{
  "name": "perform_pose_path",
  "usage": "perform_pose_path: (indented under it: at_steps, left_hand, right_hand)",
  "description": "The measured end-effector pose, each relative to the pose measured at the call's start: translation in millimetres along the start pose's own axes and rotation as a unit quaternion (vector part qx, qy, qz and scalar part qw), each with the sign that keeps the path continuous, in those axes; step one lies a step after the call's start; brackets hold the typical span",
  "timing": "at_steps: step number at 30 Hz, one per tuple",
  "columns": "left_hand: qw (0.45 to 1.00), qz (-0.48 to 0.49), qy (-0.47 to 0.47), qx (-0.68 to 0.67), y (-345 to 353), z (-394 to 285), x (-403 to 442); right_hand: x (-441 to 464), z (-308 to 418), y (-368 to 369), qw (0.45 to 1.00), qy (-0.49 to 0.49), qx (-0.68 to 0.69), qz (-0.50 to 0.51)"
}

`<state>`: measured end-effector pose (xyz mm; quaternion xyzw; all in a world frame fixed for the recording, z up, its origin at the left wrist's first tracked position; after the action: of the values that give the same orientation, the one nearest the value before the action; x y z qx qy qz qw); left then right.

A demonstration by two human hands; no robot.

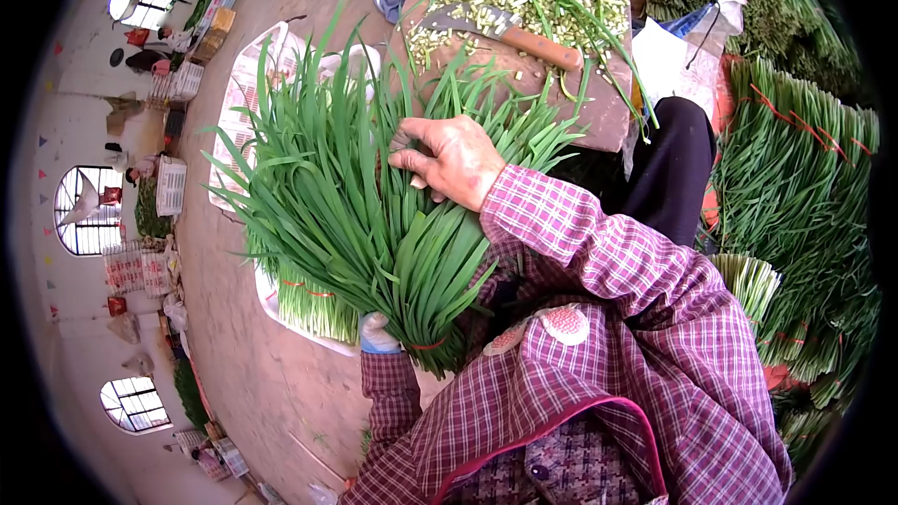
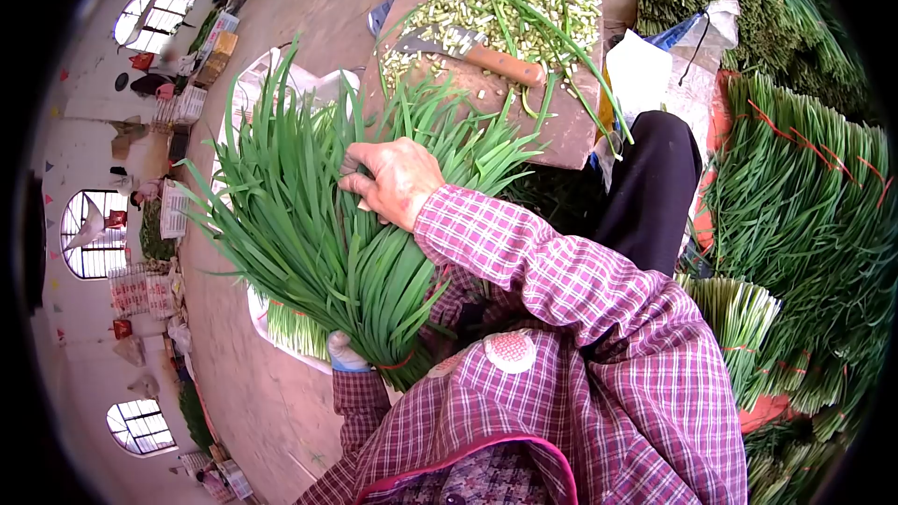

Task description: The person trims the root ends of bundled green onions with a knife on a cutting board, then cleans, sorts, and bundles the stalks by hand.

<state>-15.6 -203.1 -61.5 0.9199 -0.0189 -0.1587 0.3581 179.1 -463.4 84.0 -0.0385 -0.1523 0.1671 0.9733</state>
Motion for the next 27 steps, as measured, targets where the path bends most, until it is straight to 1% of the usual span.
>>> perform_pose_path:
  at_steps: [1, 2, 3, 4, 5, 7, 8, 9, 11, 12, 13, 15, 16, 17, 19, 21, 23, 24, 25, 27]
  left_hand:
    - [1.0, 0.002, 0.002, 0.009, 2.7, -0.6, 1.1]
    - [1.0, 0.003, 0.002, 0.009, 5.8, 0.1, 0.8]
    - [1.0, -0.003, 0.009, 0.011, 13.0, -0.5, -0.3]
    - [1.0, -0.009, 0.017, 0.012, 16.4, -1.1, -0.4]
    - [1.0, -0.008, 0.018, 0.011, 15.3, -0.7, -1.5]
    - [0.999, -0.015, 0.033, 0.017, 11.3, -3.5, -5.8]
    - [0.999, -0.012, 0.033, 0.025, 10.9, -3.8, -5.1]
    - [0.999, -0.01, 0.034, 0.024, 9.1, -4.2, -5.3]
    - [0.999, -0.003, 0.03, 0.024, 4.1, -4.0, -6.1]
    - [1.0, 0.002, 0.025, 0.018, 4.5, -2.8, -6.0]
    - [1.0, 0.003, 0.025, 0.017, 4.4, -2.0, -5.6]
    - [0.999, 0.019, 0.033, 0.028, 7.6, -2.9, -3.5]
    - [0.999, 0.021, 0.033, 0.029, 6.5, -2.9, -3.1]
    - [0.999, 0.033, 0.028, 0.027, 5.4, -2.2, -3.8]
    - [0.998, 0.05, 0.023, 0.027, 1.8, -1.8, -3.6]
    - [0.997, 0.068, 0.023, 0.019, 0.7, -2.5, -5.2]
    - [0.997, 0.069, 0.022, 0.01, -1.5, -3.2, -7.4]
    - [0.998, 0.064, 0.027, 0.009, 6.4, -4.7, -8.2]
    - [0.998, 0.059, 0.031, 0.008, 10.4, -5.9, -8.4]
    - [0.997, 0.07, 0.032, 0.0, 6.7, -5.5, -7.9]
  right_hand:
    - [0.2, 0.7, -0.4, 1.0, 0.0, -0.001, -0.001]
    - [-0.6, -7.5, -3.0, 0.991, 0.052, 0.122, -0.035]
    - [-2.8, -16.0, -3.0, 0.962, 0.103, 0.243, -0.067]
    - [2.2, -18.2, -14.2, 0.95, 0.079, 0.278, -0.114]
    - [4.3, -17.3, -22.5, 0.949, 0.06, 0.283, -0.123]
    - [2.6, -7.0, -32.6, 0.959, -0.008, 0.253, -0.125]
    - [-1.0, -5.9, -36.0, 0.969, -0.006, 0.229, -0.095]
    - [-3.3, -6.6, -40.4, 0.97, -0.031, 0.217, -0.103]
    - [-16.3, -17.3, -48.2, 0.979, -0.009, 0.17, -0.116]
    - [-21.6, -17.6, -50.5, 0.985, 0.005, 0.141, -0.102]
    - [-24.9, -17.0, -49.2, 0.985, 0.005, 0.141, -0.103]
    - [-32.7, -24.9, -54.3, 0.968, 0.04, 0.193, -0.158]
    - [-34.6, -27.4, -55.3, 0.964, 0.055, 0.211, -0.155]
    - [-35.6, -29.3, -56.6, 0.964, 0.053, 0.21, -0.156]
    - [-36.2, -24.0, -64.5, 0.978, 0.015, 0.117, -0.173]
    - [-39.0, -25.0, -64.8, 0.976, 0.024, 0.126, -0.176]
    - [-40.9, -25.3, -64.9, 0.974, 0.006, 0.137, -0.182]
    - [-39.0, -20.8, -63.8, 0.965, -0.02, 0.177, -0.19]
    - [-41.6, -18.7, -65.1, 0.965, -0.02, 0.177, -0.191]
    - [-48.4, -20.9, -59.7, 0.958, 0.045, 0.232, -0.164]
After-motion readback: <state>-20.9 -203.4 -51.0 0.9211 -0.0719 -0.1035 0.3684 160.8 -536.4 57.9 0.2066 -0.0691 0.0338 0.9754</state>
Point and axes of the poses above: each hand's wrist, its own x-axis towards the middle knuckle, its own y-axis out of the palm, z = x × y, the point moved 9 cm from there along x, towards the middle knuckle, and after that the axes turned 6 degrees about -y, right-handed, at the moved point
